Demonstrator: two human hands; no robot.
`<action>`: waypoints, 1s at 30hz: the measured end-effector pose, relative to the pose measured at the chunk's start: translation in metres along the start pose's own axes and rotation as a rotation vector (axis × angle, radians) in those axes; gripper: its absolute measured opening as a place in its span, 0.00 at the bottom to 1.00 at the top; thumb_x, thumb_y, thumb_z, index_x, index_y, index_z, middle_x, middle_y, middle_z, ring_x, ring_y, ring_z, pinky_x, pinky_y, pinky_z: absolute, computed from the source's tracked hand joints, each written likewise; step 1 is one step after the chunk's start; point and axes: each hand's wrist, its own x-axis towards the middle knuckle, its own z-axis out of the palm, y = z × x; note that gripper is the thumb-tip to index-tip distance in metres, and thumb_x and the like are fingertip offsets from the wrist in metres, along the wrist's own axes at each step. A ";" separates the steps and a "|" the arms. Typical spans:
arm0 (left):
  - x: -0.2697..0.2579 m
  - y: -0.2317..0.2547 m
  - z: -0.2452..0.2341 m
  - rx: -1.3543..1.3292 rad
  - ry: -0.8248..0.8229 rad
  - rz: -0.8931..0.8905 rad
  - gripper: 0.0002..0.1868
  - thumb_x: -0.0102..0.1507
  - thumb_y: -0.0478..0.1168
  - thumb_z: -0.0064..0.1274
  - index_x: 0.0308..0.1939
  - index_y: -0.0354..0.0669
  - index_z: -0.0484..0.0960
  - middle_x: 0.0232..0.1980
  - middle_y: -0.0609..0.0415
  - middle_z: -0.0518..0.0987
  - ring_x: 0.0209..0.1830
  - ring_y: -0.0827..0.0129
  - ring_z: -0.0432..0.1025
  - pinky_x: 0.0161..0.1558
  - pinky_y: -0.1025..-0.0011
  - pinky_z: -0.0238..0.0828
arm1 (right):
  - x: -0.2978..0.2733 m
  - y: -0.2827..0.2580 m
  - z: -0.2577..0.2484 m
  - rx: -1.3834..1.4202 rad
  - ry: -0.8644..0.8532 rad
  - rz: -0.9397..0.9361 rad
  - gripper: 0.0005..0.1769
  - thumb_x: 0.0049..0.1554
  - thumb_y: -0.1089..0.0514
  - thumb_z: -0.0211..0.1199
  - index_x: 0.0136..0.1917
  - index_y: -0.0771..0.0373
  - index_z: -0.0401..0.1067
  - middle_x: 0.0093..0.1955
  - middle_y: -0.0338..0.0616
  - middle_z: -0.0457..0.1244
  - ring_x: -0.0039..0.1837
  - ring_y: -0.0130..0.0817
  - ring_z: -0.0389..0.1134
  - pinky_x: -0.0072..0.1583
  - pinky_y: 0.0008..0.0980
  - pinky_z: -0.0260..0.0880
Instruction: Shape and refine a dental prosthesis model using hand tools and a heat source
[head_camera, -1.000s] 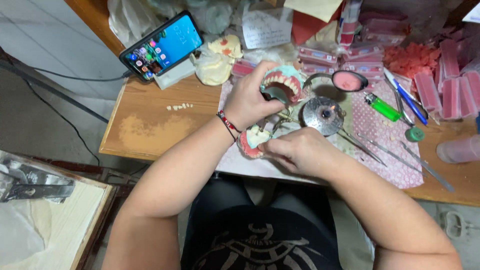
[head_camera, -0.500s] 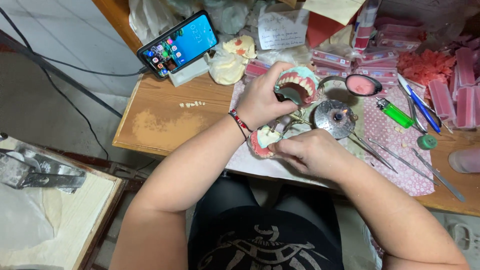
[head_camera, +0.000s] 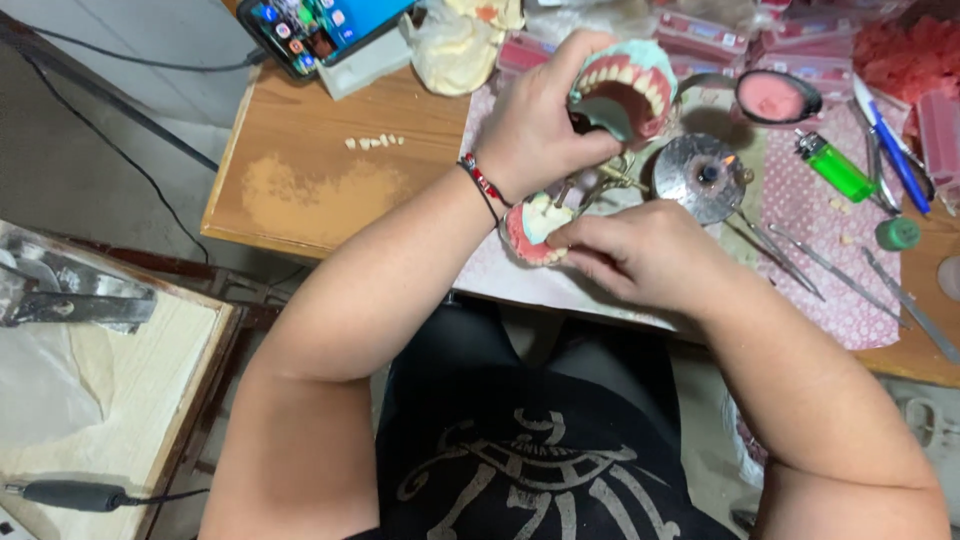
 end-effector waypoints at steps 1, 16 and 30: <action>0.000 -0.001 0.000 -0.001 -0.003 -0.007 0.36 0.56 0.50 0.71 0.60 0.56 0.64 0.47 0.54 0.85 0.41 0.54 0.85 0.37 0.64 0.74 | -0.001 0.002 0.000 0.007 -0.003 0.002 0.07 0.63 0.53 0.64 0.55 0.49 0.77 0.37 0.37 0.71 0.35 0.38 0.72 0.41 0.35 0.69; -0.001 -0.010 0.006 -0.055 0.012 0.045 0.40 0.55 0.47 0.72 0.67 0.56 0.66 0.59 0.59 0.84 0.56 0.63 0.85 0.54 0.70 0.79 | 0.001 0.008 -0.001 0.276 -0.068 0.080 0.09 0.62 0.51 0.64 0.54 0.53 0.77 0.42 0.30 0.73 0.37 0.25 0.71 0.44 0.24 0.67; -0.002 -0.011 0.008 -0.017 0.036 0.010 0.41 0.54 0.49 0.72 0.66 0.59 0.65 0.58 0.58 0.86 0.56 0.61 0.85 0.50 0.69 0.79 | 0.002 0.002 0.003 0.169 -0.034 0.052 0.09 0.62 0.52 0.65 0.55 0.54 0.79 0.47 0.35 0.74 0.41 0.32 0.74 0.47 0.28 0.71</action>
